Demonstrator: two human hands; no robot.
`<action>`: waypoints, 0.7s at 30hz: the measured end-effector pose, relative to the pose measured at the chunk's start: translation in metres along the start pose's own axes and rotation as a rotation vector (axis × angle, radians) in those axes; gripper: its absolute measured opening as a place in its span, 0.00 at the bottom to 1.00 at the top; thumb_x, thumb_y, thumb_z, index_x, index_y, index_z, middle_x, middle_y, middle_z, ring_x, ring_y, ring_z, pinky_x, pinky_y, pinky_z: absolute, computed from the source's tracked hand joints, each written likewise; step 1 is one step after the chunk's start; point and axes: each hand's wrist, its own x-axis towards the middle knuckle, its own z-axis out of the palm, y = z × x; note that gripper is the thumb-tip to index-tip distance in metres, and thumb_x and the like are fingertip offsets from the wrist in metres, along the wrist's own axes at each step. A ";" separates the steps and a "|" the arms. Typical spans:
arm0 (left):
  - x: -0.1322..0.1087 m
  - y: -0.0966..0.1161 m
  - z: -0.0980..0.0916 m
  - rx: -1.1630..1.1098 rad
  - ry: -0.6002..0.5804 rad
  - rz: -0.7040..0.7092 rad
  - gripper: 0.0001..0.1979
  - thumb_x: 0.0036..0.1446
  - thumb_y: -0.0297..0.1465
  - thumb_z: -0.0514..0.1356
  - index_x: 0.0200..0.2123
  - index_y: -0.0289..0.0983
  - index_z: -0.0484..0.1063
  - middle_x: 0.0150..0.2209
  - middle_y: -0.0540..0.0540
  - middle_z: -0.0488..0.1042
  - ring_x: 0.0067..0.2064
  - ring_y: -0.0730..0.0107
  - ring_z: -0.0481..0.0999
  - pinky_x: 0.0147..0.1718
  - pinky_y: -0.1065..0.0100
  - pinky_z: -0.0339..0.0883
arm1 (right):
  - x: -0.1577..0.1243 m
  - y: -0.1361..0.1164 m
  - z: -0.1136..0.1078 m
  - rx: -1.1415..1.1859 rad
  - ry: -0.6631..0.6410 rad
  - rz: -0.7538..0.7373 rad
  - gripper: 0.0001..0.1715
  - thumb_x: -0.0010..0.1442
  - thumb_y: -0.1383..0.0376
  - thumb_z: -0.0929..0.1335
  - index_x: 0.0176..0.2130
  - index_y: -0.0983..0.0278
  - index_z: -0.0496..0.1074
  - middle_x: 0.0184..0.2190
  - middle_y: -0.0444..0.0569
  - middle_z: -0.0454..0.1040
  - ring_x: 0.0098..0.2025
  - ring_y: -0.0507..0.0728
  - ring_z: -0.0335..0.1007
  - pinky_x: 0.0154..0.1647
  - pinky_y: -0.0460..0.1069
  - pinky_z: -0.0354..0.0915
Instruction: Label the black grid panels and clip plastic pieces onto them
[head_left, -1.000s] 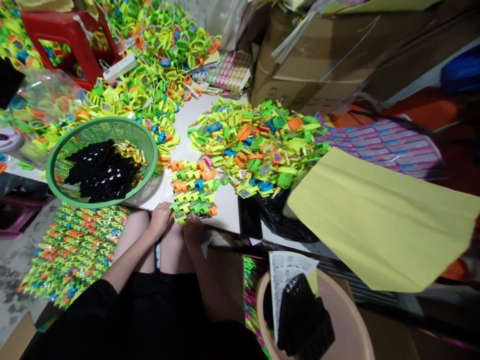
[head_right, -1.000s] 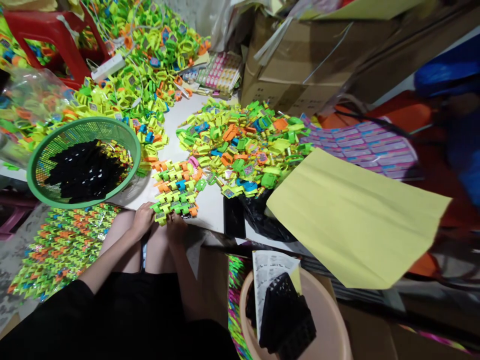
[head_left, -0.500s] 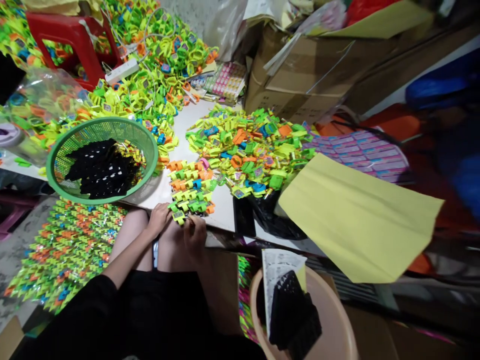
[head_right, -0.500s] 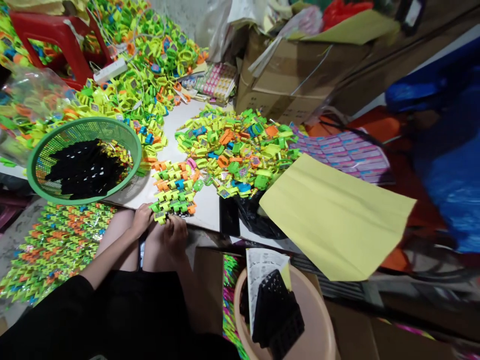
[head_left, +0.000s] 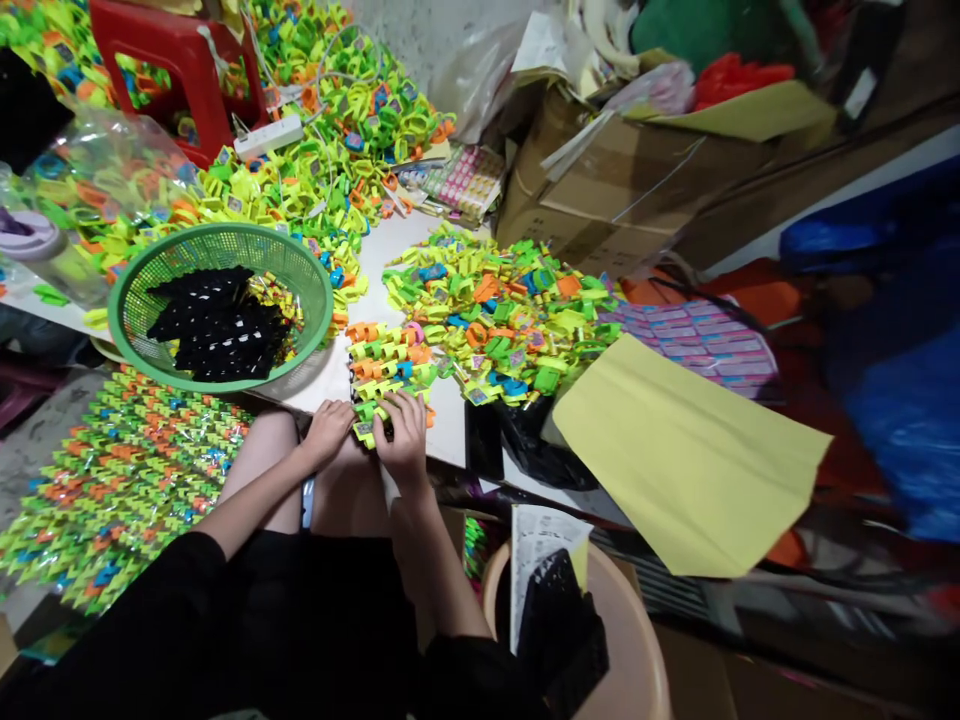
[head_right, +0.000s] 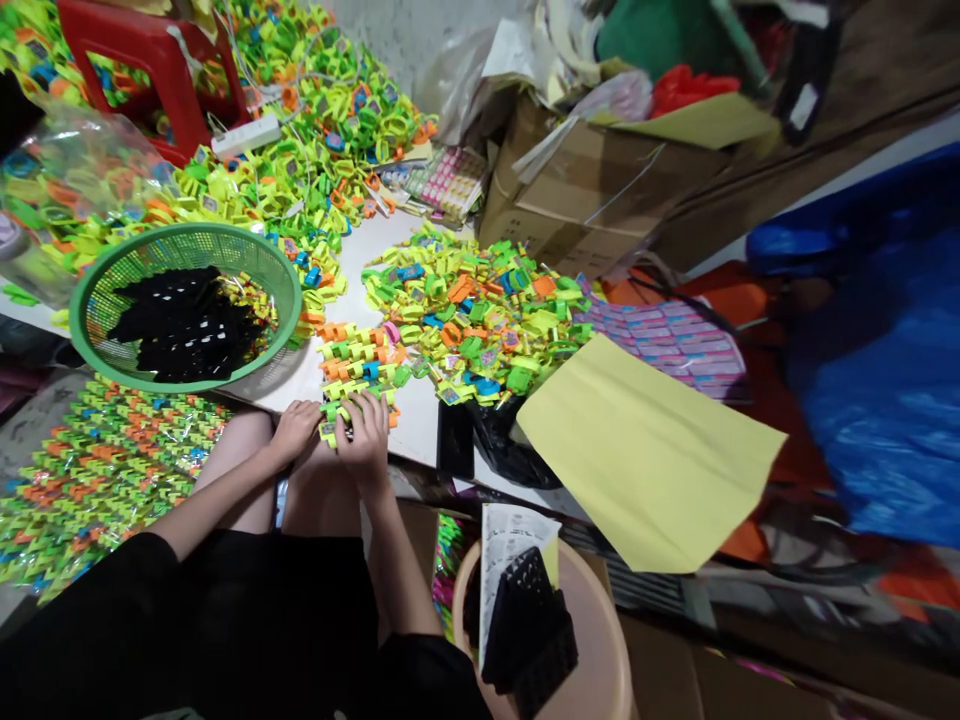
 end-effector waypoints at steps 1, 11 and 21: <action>0.001 0.001 -0.001 0.007 -0.020 -0.008 0.09 0.65 0.28 0.52 0.37 0.34 0.72 0.37 0.41 0.75 0.40 0.61 0.72 0.42 0.62 0.61 | 0.000 0.000 -0.001 0.013 -0.010 0.003 0.17 0.63 0.66 0.62 0.50 0.65 0.72 0.48 0.56 0.74 0.58 0.61 0.64 0.65 0.66 0.53; 0.003 0.010 -0.013 -0.059 -0.183 -0.184 0.11 0.66 0.27 0.49 0.45 0.35 0.70 0.42 0.42 0.75 0.39 0.64 0.76 0.36 0.68 0.63 | 0.016 0.006 -0.010 0.075 -0.126 -0.039 0.13 0.66 0.63 0.64 0.42 0.60 0.77 0.46 0.51 0.75 0.56 0.60 0.64 0.67 0.66 0.49; -0.002 0.010 -0.006 -0.178 -0.109 -0.271 0.13 0.66 0.29 0.48 0.44 0.36 0.71 0.45 0.42 0.75 0.37 0.64 0.76 0.35 0.69 0.64 | 0.019 0.010 -0.017 0.124 -0.187 -0.068 0.14 0.66 0.61 0.63 0.45 0.60 0.76 0.52 0.53 0.71 0.60 0.60 0.61 0.66 0.64 0.50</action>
